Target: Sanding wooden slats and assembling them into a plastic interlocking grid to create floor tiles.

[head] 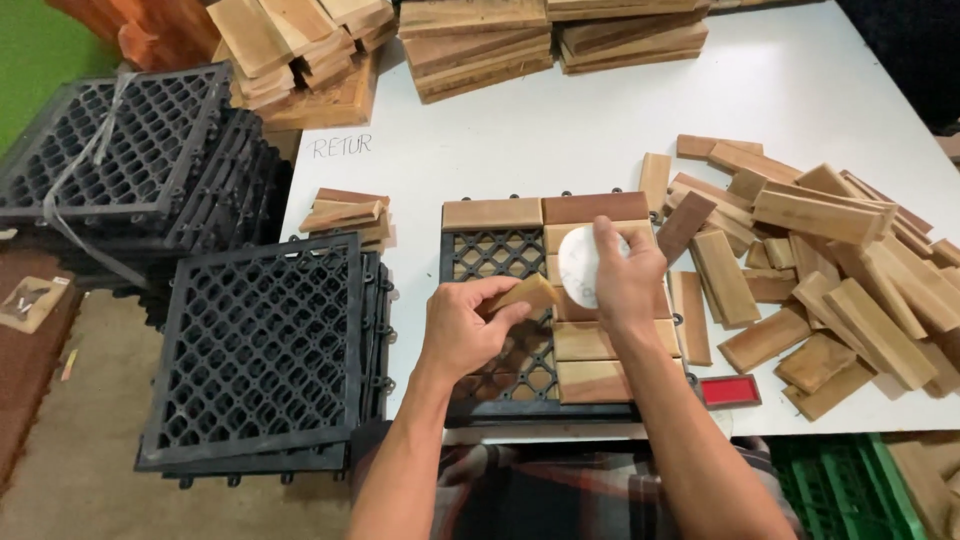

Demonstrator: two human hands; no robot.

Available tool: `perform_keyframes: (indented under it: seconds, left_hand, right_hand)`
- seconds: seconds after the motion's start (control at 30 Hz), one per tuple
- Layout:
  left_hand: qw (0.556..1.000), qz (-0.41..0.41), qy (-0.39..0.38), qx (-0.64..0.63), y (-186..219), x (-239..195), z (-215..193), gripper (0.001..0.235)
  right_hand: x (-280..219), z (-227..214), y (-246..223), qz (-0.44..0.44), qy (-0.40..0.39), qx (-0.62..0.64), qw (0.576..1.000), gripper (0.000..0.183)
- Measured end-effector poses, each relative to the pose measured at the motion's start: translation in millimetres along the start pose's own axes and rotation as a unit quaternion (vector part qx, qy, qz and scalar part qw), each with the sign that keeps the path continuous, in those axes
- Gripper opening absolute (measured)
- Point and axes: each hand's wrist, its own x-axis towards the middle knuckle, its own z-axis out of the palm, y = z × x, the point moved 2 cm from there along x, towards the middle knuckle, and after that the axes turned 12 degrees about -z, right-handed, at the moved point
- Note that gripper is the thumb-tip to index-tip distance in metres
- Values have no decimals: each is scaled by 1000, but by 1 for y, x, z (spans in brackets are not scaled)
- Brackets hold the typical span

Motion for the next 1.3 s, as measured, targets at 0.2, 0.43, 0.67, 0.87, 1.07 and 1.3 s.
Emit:
perform_keyframes:
  seconds: [0.2, 0.43, 0.67, 0.87, 1.07, 1.3]
  left_hand:
    - [999, -8, 8, -34, 0, -2, -3, 20]
    - [996, -25, -2, -83, 5, 0, -2, 16]
    - [995, -99, -10, -25, 0, 6, -2, 19]
    - [992, -100, -18, 74, -3, 7, 5, 15]
    - [997, -70, 0, 32, 12, 8, -14, 17]
    - [999, -12, 20, 28, 6, 3, -2, 17]
  right_hand:
    - [-20, 2, -11, 4, -120, 193, 974, 40]
    - [-39, -10, -12, -282, -325, -98, 897, 79]
    - [-48, -14, -22, -403, -344, -131, 838, 50]
    - [-48, -4, -1, -581, -289, -134, 749, 73]
    - [-33, -14, 7, -512, -220, -117, 822, 62]
    - [-15, -22, 17, -443, -244, -158, 848, 56]
